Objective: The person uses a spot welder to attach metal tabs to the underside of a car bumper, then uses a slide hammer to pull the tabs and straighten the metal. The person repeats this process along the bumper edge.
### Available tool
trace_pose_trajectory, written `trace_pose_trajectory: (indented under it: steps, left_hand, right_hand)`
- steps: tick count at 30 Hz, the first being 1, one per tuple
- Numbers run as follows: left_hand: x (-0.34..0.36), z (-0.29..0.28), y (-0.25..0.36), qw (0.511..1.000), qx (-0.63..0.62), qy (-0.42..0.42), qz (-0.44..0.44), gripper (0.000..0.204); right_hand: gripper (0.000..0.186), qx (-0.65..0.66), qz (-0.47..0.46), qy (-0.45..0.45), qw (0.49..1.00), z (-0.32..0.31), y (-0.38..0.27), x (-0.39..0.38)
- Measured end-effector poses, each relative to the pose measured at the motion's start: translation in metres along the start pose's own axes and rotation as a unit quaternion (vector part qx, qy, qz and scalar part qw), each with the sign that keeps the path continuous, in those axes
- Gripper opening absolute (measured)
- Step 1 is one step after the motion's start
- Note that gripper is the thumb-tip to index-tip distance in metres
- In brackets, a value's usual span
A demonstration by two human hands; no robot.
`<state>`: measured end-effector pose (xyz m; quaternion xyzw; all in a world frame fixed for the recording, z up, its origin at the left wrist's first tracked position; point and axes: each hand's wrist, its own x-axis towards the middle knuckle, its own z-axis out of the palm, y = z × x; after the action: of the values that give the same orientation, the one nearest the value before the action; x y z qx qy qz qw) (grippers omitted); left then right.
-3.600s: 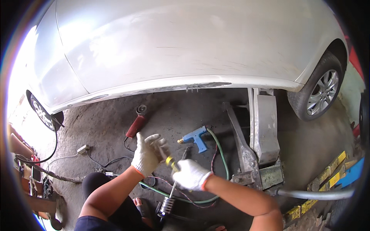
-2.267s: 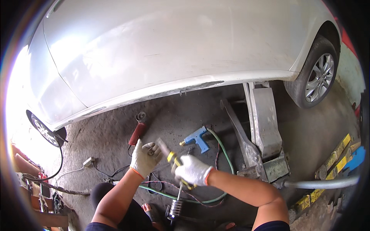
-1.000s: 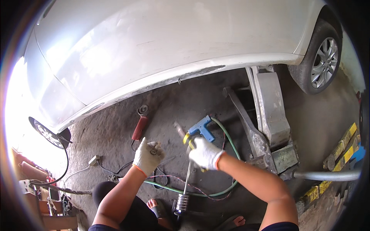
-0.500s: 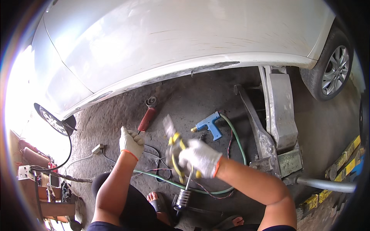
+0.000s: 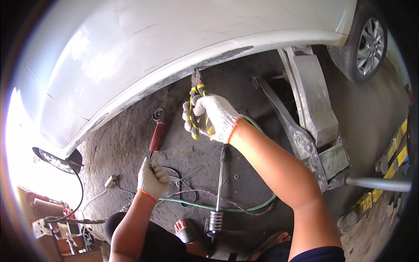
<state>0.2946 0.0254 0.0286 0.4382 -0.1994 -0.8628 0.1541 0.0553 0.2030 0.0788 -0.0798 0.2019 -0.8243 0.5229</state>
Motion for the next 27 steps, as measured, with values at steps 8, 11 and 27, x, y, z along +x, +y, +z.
trace_pose_trajectory:
  steps: [8,11,27]
  left_hand:
    - [0.008,-0.002,-0.006,0.999,0.012,0.017,-0.031,0.049]
    - [0.010,0.002,-0.012,0.999,0.027,0.022,-0.038,0.051]
    - [-0.031,-0.013,-0.079,0.935,0.353,0.021,-0.010,0.061]
  right_hand:
    - [0.011,-0.308,-0.036,0.051,0.949,-0.008,-0.003,0.010]
    - [0.015,0.019,0.042,0.050,0.998,0.019,-0.021,-0.014]
    - [0.014,-0.271,0.273,-0.055,0.921,-0.046,0.179,-0.150]
